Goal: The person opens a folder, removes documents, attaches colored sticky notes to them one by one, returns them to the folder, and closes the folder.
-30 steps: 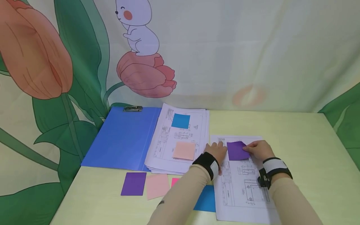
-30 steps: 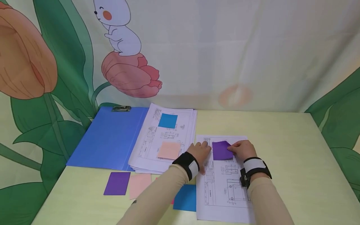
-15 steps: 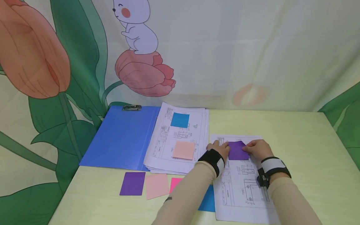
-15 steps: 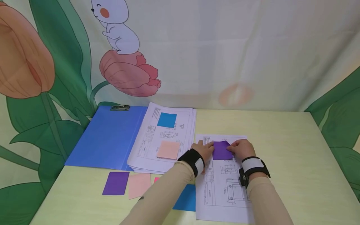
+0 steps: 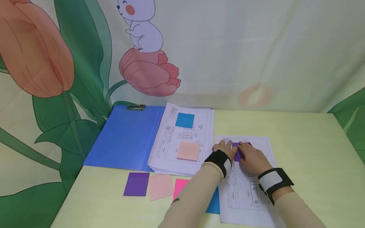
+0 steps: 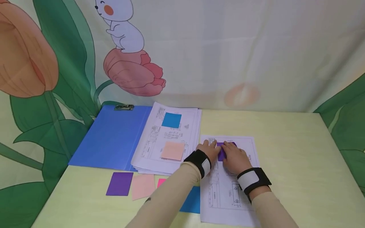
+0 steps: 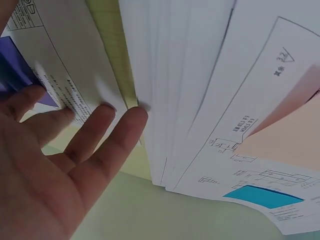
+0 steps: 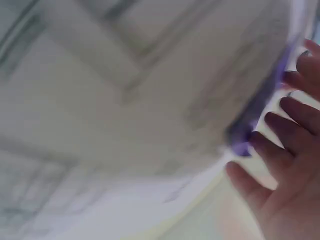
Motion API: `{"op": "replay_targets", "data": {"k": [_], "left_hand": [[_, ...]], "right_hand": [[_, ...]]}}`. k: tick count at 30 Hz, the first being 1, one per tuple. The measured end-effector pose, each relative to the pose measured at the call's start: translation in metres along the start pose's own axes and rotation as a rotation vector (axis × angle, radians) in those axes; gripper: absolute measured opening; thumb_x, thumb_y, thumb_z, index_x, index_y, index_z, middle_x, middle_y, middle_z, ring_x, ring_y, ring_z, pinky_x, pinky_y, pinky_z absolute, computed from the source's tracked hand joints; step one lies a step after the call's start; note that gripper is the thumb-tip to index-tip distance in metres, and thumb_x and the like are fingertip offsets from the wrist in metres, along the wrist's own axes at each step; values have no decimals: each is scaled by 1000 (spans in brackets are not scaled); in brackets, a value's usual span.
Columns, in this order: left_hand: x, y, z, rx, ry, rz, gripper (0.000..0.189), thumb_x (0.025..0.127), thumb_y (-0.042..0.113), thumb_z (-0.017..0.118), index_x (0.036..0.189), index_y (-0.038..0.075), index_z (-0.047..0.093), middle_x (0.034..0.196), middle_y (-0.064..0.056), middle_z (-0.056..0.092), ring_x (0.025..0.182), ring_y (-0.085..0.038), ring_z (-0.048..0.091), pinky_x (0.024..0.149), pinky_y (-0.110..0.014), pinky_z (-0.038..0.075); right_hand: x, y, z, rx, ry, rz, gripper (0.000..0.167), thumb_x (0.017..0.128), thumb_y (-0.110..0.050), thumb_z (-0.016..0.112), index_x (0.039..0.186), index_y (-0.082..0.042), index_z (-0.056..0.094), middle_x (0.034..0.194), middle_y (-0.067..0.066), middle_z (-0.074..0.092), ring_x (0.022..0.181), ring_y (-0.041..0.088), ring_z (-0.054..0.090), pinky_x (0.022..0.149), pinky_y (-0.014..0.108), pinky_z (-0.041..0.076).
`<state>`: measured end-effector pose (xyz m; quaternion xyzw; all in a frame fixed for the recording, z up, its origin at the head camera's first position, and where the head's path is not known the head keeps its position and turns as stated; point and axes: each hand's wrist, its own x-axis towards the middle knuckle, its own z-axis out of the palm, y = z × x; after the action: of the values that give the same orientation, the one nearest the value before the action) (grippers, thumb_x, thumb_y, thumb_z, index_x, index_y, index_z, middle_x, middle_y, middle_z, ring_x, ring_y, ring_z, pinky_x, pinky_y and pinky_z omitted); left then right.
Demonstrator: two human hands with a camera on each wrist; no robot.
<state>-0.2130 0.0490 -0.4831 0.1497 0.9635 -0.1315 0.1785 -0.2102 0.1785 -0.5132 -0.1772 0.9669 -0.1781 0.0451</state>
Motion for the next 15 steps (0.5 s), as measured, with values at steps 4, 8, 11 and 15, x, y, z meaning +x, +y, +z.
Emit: {"op": "replay_targets", "data": {"k": [4, 8, 11, 15], "left_hand": [[-8, 1, -5, -1, 27, 11, 41, 95, 27, 50, 133, 39, 43, 146, 10, 32, 121, -17, 39, 73, -38, 46], [-17, 2, -14, 25, 28, 35, 43, 93, 27, 54, 133, 36, 43, 148, 11, 29, 118, -17, 39, 72, -36, 46], [-16, 3, -17, 28, -7, 37, 46, 93, 28, 54, 136, 36, 39, 149, 16, 23, 117, -18, 39, 71, -35, 46], [-13, 1, -12, 36, 1, 36, 49, 91, 30, 56, 137, 35, 39, 148, 17, 25, 115, -19, 41, 74, -35, 45]], "right_hand": [[-6, 10, 0, -52, -102, 52, 63, 81, -19, 59, 138, 1, 40, 144, 19, 33, 132, 41, 26, 96, 67, 21], [-12, 20, -9, -41, -139, 161, 74, 80, -31, 62, 141, 0, 34, 146, 18, 29, 133, 43, 20, 98, 68, 14], [-13, 25, -11, -28, -158, 184, 77, 82, -36, 62, 143, -1, 30, 148, 18, 26, 134, 44, 17, 98, 68, 12], [-10, 27, -7, 27, -184, 156, 77, 85, -37, 62, 144, -1, 27, 149, 18, 21, 135, 44, 12, 98, 69, 8]]}}
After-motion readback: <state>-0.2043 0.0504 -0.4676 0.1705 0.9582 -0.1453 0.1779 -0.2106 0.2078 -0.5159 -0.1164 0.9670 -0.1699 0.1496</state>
